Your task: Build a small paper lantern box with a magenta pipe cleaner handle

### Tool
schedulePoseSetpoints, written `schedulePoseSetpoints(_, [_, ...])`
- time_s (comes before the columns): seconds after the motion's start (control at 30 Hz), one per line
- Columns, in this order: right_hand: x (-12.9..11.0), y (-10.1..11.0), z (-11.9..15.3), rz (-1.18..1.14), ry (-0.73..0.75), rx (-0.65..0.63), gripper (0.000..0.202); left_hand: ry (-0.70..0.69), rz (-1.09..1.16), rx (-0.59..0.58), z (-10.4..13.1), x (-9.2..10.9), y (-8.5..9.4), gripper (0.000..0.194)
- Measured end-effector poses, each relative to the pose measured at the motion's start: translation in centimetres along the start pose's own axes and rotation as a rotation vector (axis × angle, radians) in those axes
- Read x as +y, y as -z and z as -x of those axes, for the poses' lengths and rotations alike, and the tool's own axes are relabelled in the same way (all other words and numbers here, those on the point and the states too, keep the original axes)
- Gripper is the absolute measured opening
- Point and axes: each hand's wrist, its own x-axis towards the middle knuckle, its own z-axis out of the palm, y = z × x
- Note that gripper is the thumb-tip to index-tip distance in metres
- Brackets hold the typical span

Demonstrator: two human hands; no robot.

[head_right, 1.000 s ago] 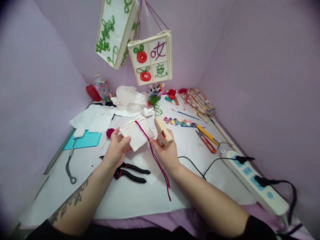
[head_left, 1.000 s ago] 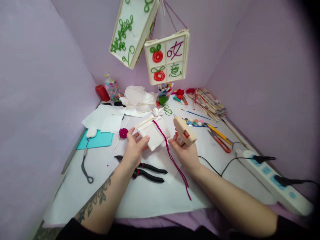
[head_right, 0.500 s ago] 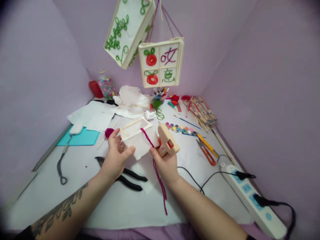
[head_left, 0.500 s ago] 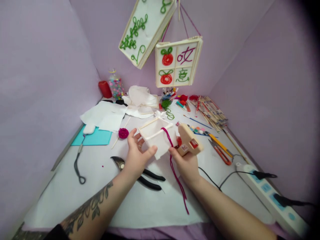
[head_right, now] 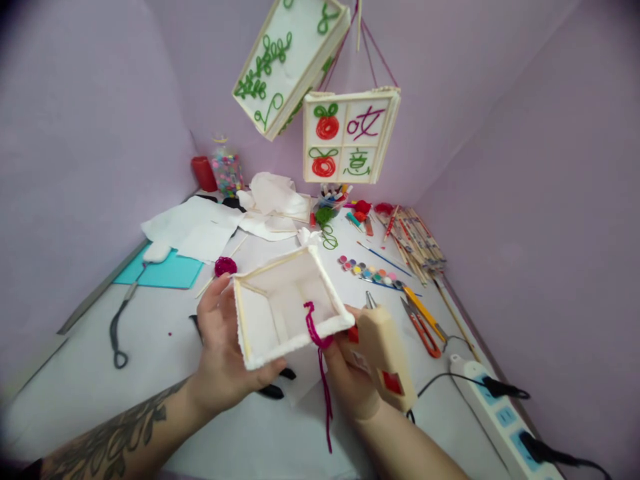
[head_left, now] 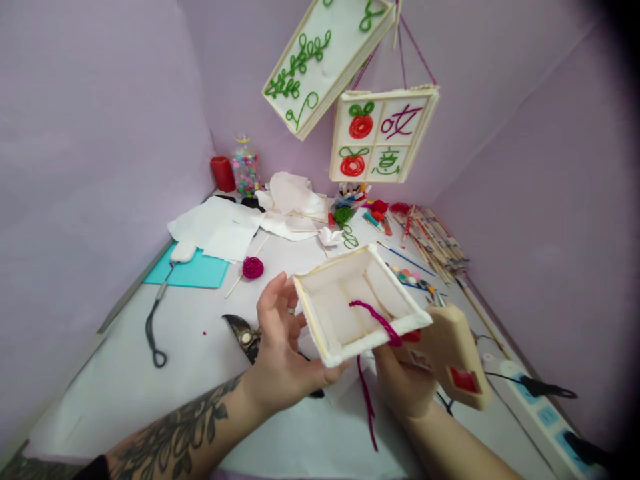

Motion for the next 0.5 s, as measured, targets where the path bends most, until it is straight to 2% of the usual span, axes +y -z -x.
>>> schedulePoseSetpoints(0.1, [0.12,-0.28,-0.03,0.092,0.021,0.180,0.044,-0.034,-0.028,0.008,0.00,-0.04,-0.16,0.101])
schedulePoseSetpoints(0.13, [0.14,-0.39,-0.04,0.102,0.020,0.202,0.043,-0.048,-0.036,0.007,0.01,-0.06,-0.19,0.101])
schedulePoseSetpoints(0.5, [0.85,-0.65,0.08,-0.022,-0.035,0.148,0.046,-0.057,-0.049,-0.009,-0.23,-0.01,-0.18,0.100])
